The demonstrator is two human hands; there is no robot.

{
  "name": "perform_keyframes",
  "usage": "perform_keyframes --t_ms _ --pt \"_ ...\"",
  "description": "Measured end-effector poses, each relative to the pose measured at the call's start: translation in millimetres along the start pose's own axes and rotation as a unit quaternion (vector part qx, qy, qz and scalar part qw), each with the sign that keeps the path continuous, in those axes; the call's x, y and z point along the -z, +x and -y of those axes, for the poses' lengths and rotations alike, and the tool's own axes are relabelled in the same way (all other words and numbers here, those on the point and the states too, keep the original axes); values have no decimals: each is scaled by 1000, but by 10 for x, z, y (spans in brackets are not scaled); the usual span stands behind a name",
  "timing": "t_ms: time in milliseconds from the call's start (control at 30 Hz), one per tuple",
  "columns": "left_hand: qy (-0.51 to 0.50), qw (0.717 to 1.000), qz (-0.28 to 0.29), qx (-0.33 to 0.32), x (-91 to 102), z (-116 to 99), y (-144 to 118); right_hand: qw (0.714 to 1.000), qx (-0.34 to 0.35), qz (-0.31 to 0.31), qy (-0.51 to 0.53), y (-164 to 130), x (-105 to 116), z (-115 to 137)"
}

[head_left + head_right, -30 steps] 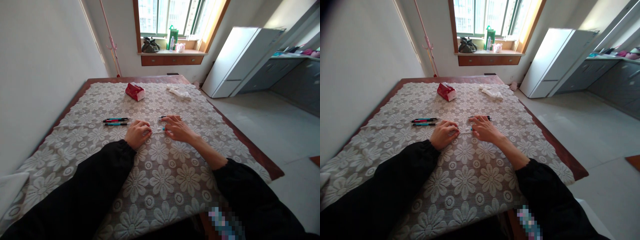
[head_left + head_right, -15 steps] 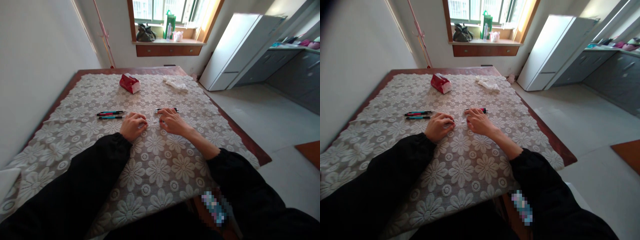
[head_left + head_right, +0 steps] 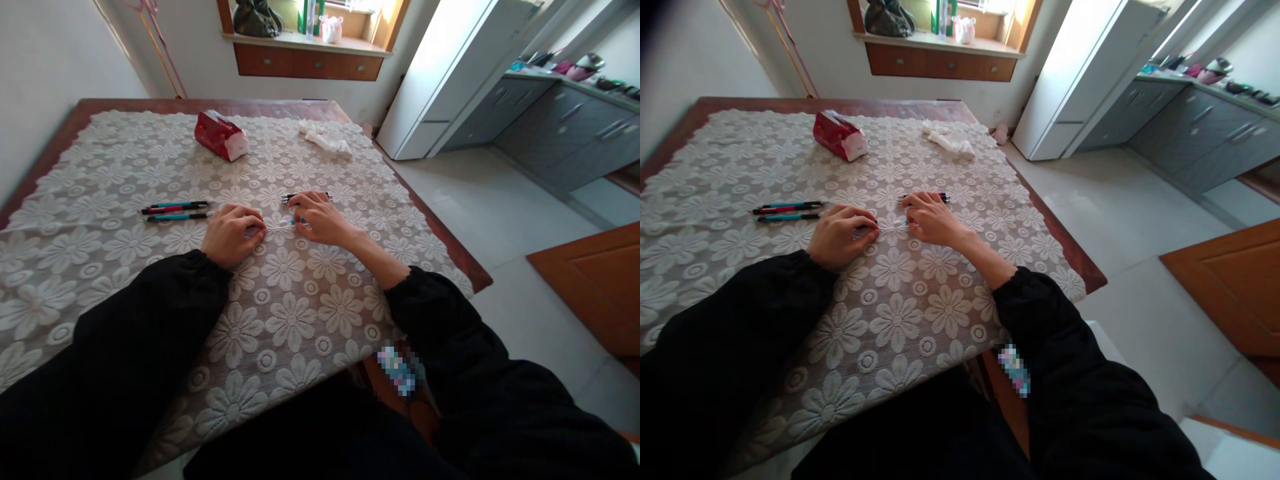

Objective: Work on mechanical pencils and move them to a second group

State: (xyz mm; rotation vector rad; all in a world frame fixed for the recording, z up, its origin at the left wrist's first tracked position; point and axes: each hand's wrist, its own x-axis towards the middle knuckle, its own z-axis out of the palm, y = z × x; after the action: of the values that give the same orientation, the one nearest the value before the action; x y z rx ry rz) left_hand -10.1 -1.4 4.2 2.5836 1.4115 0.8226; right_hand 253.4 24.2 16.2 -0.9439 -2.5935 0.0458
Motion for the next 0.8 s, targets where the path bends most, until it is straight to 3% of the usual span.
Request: perform_keyframes --t_ms 800 --pt "-1 1000 3 -9 3 1 2 1000 -2 -4 25 -3 -26 -10"
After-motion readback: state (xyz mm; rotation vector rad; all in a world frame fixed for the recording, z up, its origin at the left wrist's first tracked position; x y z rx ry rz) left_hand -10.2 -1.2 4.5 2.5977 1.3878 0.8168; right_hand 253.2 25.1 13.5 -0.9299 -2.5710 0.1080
